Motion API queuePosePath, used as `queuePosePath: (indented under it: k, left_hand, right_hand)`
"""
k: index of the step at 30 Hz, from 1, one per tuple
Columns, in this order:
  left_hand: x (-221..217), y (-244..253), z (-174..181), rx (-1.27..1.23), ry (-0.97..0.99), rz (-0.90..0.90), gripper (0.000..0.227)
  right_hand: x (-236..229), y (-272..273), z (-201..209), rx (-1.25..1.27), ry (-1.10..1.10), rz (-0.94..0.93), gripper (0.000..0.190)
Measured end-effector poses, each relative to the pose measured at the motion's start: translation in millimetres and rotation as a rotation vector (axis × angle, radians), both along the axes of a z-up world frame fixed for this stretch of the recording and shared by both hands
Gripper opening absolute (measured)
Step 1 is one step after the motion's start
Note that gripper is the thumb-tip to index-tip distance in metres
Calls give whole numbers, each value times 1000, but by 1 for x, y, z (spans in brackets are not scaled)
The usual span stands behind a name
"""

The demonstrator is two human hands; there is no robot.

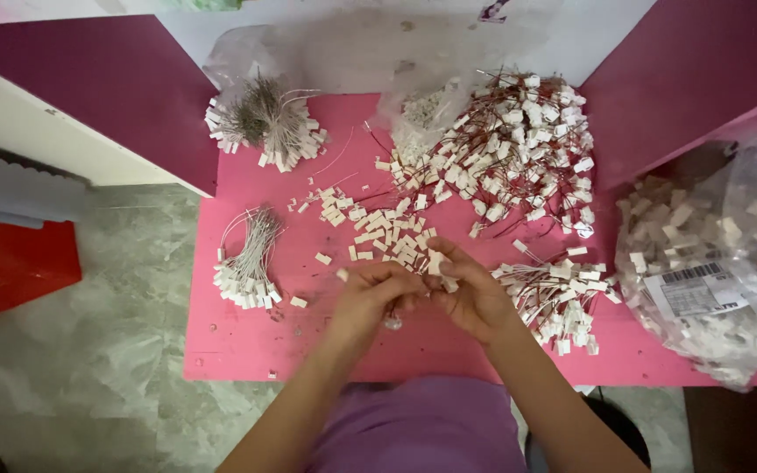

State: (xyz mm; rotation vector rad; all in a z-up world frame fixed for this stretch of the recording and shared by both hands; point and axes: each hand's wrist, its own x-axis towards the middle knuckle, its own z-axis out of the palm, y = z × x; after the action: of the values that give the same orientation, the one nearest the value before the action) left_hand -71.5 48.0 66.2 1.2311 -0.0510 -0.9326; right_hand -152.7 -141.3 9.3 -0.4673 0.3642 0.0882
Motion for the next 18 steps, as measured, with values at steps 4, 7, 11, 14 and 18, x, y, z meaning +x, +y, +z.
queuePosePath:
  k: [4, 7, 11, 14, 18]
  left_hand:
    - [2, 5, 1, 27, -50, -39, 15]
    - [4, 9, 8, 88, -40, -36, 14]
    - [11, 13, 36, 182, -157, -101, 15]
    - [13, 15, 48, 225, -165, -126, 13]
    - [13, 19, 42, 159, -244, -115, 10]
  right_hand:
    - [-1, 2, 25, -23, 24, 39, 40]
    - [-5, 6, 35, -60, 112, 32, 41]
    - [-12, 3, 30, -149, 21, 108, 38]
    - [-13, 1, 33, -64, -74, 135, 29]
    - [-6, 10, 74, -174, 155, 184, 32]
